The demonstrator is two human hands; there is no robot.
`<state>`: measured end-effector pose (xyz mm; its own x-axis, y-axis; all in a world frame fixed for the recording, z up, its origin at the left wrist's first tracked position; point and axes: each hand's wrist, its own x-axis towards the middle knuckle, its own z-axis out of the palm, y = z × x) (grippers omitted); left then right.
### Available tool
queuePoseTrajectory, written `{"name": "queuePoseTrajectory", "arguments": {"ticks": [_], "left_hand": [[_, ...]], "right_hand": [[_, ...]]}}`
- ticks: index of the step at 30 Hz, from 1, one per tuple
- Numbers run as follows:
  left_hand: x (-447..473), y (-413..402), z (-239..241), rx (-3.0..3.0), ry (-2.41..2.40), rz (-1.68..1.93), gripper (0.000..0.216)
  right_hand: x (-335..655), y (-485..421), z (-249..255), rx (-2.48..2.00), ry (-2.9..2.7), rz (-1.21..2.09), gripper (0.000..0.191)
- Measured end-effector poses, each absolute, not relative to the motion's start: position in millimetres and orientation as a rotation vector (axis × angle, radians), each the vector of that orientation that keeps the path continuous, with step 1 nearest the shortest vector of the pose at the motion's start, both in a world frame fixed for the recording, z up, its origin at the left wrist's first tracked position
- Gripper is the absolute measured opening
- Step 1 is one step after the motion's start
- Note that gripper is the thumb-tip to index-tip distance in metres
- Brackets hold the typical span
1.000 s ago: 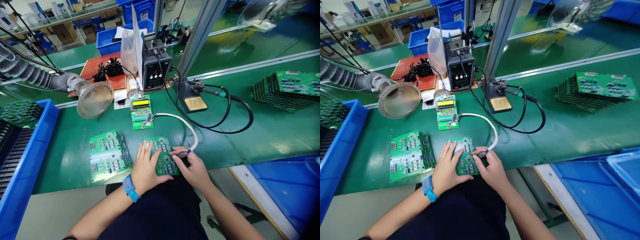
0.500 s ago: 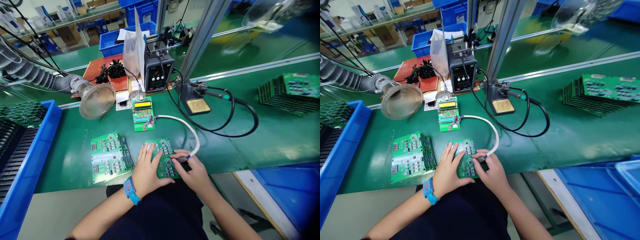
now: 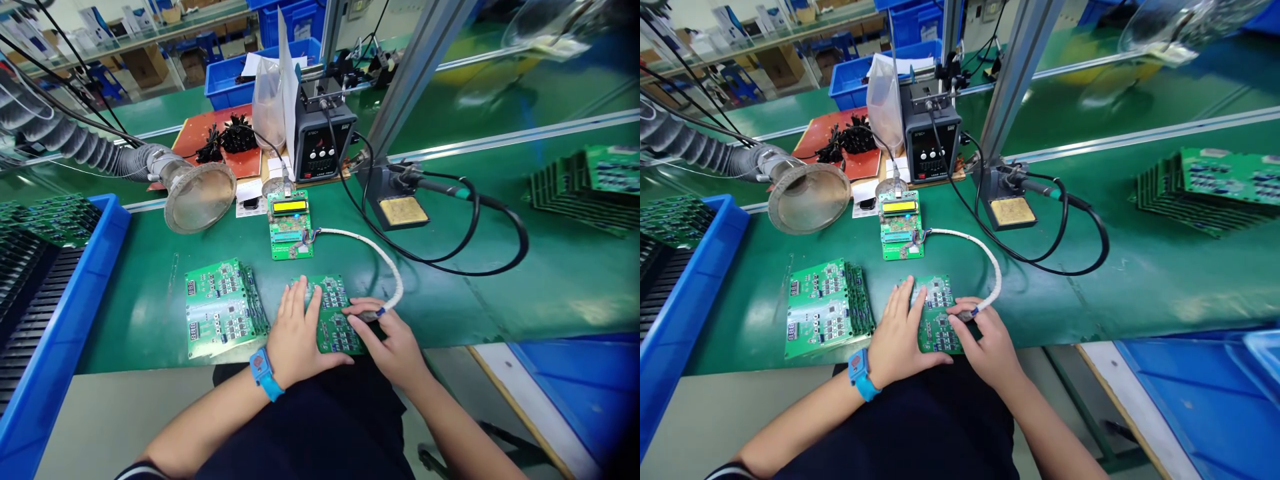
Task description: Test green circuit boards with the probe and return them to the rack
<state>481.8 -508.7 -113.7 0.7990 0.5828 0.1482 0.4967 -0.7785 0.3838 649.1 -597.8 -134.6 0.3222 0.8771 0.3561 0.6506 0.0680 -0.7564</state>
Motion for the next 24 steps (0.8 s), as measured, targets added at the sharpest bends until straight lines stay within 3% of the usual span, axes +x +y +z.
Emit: {"name": "queuePoseTrajectory", "arguments": {"ticks": [13, 24], "left_hand": [[493.8, -501.9, -105.7, 2.643, 0.804, 0.08, 0.14], [495.5, -494.7, -102.5, 2.697, 0.747, 0.044, 0.134]], "right_hand": [[649.4, -598.5, -134.4, -1.661, -1.342, 0.382, 0.009], [649.8, -597.8, -136.8, -1.662, -1.375, 0.364, 0.009]]}}
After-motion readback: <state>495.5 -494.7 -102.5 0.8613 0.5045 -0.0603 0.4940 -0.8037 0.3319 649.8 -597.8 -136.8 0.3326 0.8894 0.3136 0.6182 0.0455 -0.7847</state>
